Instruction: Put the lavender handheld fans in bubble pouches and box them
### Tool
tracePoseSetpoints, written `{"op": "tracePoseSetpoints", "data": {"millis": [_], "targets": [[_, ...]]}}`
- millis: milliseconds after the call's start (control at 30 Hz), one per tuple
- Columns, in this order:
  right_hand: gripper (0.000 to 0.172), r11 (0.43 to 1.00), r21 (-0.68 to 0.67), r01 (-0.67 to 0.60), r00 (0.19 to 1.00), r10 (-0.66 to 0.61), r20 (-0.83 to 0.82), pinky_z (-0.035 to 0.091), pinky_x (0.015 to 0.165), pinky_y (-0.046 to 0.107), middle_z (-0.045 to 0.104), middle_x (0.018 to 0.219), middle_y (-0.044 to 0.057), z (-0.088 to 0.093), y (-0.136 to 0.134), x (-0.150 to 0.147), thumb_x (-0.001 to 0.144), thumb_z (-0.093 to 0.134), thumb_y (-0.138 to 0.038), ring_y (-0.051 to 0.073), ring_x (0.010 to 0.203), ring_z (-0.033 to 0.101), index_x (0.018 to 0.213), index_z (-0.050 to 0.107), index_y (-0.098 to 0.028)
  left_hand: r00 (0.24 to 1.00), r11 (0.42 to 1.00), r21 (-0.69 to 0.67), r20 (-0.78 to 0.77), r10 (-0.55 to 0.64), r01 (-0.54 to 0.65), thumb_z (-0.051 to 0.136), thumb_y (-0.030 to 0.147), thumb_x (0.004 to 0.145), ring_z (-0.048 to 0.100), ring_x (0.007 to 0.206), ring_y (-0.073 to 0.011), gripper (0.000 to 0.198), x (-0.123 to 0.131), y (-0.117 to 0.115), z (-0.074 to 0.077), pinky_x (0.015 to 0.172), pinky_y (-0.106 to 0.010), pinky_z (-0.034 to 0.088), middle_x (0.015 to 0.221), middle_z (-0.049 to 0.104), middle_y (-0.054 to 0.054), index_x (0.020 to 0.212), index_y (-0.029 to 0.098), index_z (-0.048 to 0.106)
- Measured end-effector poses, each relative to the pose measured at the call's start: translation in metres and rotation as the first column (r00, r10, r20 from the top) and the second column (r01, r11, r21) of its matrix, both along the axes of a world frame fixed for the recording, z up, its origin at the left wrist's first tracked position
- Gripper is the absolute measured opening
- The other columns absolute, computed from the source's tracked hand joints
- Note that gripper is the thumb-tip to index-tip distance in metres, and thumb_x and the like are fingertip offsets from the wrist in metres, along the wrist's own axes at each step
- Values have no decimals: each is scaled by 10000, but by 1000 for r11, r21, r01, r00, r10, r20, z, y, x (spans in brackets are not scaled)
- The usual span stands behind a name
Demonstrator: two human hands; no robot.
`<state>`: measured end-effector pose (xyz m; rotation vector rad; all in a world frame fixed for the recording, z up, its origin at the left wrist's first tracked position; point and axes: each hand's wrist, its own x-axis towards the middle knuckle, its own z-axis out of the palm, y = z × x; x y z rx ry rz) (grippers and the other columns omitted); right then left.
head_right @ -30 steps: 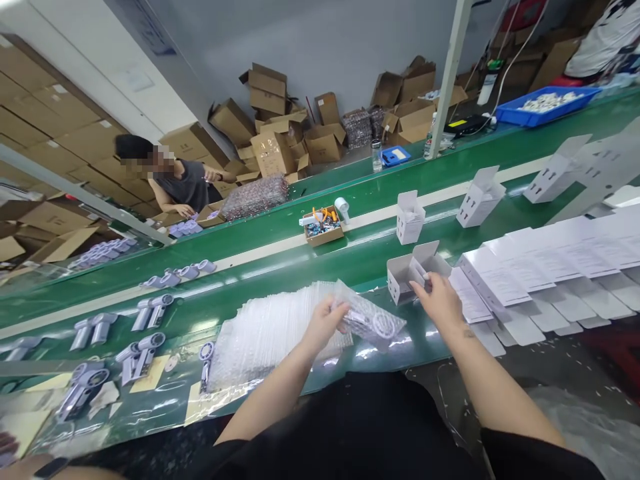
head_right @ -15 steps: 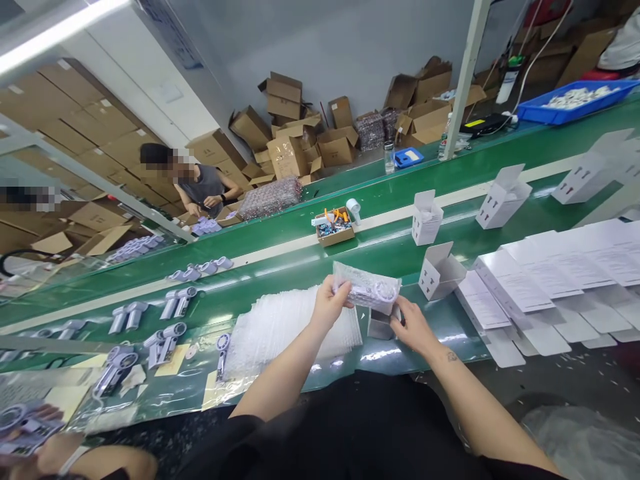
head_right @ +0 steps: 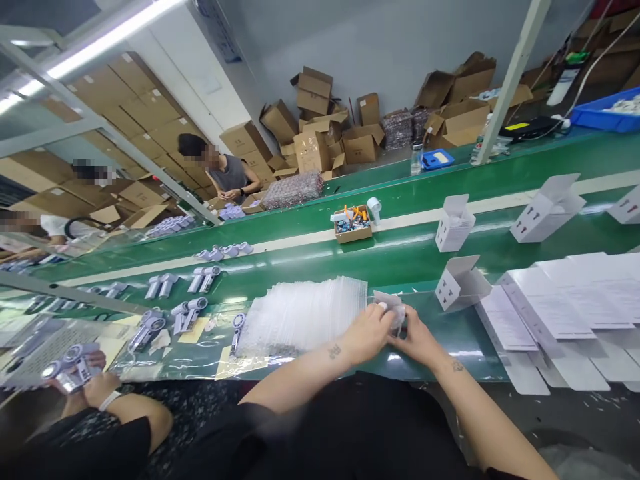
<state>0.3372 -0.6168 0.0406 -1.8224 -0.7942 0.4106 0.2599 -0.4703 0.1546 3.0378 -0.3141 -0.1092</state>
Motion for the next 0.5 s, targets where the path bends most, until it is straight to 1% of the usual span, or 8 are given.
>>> {"op": "tracePoseSetpoints", "data": {"millis": [100,200,267,333,400,433,500], "targets": [[660,998,-58,10,999,-11,-30,542,800,412,481,1239,128,5,-5,2,689,709,-399,258,991,590,1205,334,-227,995,998,40,85,-61,58,397,268,931,437,1156,-289,341,-15,3,-13,920,-477,395,1154,540,-150,1238,131,456],[591,986,-160,38,999,-43,-28,546,762,371,539,1151,107,20,1,12,705,676,-392,243,946,614,1173,356,-228,985,993,63,129,-111,103,405,317,936,342,1270,-334,414,-17,11,-23,1013,-603,269,1227,536,-144,1315,151,415],[528,974,-225,23,1000,-23,3,537,752,357,578,1087,90,32,10,22,711,652,-386,240,916,629,1138,385,-229,988,996,43,131,-80,75,424,354,929,325,1285,-348,439,-10,17,-29,1021,-653,221,1220,555,-128,1324,163,416],[484,961,-276,-36,997,53,53,523,745,348,601,1056,80,43,21,35,696,640,-370,240,889,639,1101,419,-226,994,1000,21,109,-2,-1,438,346,924,335,1281,-345,416,0,23,-32,1023,-674,202,1175,588,-128,1291,151,457],[460,943,-310,-126,983,161,92,512,723,340,617,1023,76,52,30,50,668,642,-360,242,855,642,1062,448,-225,994,997,-3,86,71,-71,463,353,914,333,1285,-358,408,6,28,-28,1019,-691,194,1158,601,-134,1261,140,491],[458,934,-318,-161,974,203,103,509,706,339,622,1002,76,55,33,59,657,646,-369,243,834,642,1048,455,-226,992,996,-27,90,90,-88,471,371,909,322,1294,-368,424,5,31,-24,1012,-700,194,1186,592,-134,1271,152,489],[510,932,-324,-160,970,210,124,507,659,348,627,949,89,61,39,83,618,674,-420,249,767,639,1038,454,-231,983,988,-116,143,118,-102,476,430,900,293,1318,-377,468,-4,39,-13,1012,-698,198,1288,541,-116,1313,212,461]]}}
